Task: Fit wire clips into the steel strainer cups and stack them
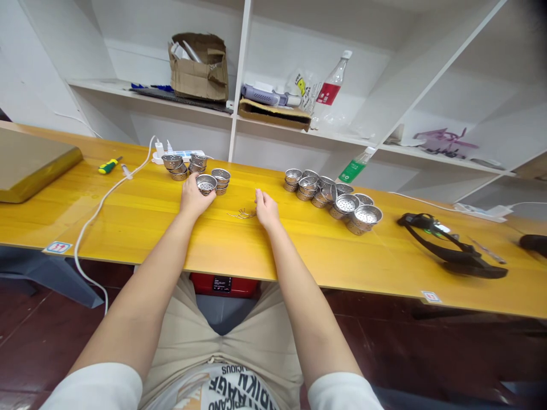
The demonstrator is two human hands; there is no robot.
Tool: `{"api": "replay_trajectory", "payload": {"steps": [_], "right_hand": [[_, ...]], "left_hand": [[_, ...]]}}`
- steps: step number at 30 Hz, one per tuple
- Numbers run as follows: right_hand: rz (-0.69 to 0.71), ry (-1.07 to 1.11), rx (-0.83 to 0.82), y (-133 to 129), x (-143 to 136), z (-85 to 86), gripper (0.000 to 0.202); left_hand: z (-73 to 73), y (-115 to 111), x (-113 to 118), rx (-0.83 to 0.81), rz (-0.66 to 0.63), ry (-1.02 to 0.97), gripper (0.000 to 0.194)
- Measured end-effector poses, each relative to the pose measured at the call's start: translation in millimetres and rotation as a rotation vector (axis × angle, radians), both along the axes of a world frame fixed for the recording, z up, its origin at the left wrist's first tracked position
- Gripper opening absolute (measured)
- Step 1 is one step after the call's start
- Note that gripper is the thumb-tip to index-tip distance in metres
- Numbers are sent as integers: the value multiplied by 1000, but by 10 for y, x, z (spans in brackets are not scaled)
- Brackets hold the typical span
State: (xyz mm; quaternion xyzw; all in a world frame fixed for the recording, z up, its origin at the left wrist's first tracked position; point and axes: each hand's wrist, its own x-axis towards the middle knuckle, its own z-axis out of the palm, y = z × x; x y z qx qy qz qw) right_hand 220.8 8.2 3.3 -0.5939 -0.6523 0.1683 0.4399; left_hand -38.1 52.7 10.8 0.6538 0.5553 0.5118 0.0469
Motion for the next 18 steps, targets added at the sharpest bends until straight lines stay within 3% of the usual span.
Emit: {"api": "replay_trajectory", "payload": {"steps": [3, 7, 10, 14, 18], "right_hand": [[-111, -55, -12, -20, -25, 17, 52], [-126, -120, -28, -11, -48, -15, 43], [-149, -164, -26, 1, -48, -38, 40], [-166, -196, -21, 6, -35, -42, 39], [-198, -175, -21, 10, -26, -45, 38]], "left_hand": [[15, -41, 8, 8, -14, 35, 82], [114, -180, 30, 31, 12, 99, 96], [210, -293, 60, 130, 11, 158, 94], [249, -363, 150, 230, -80, 248, 71], [182, -365, 307, 259, -276, 375, 35]]}}
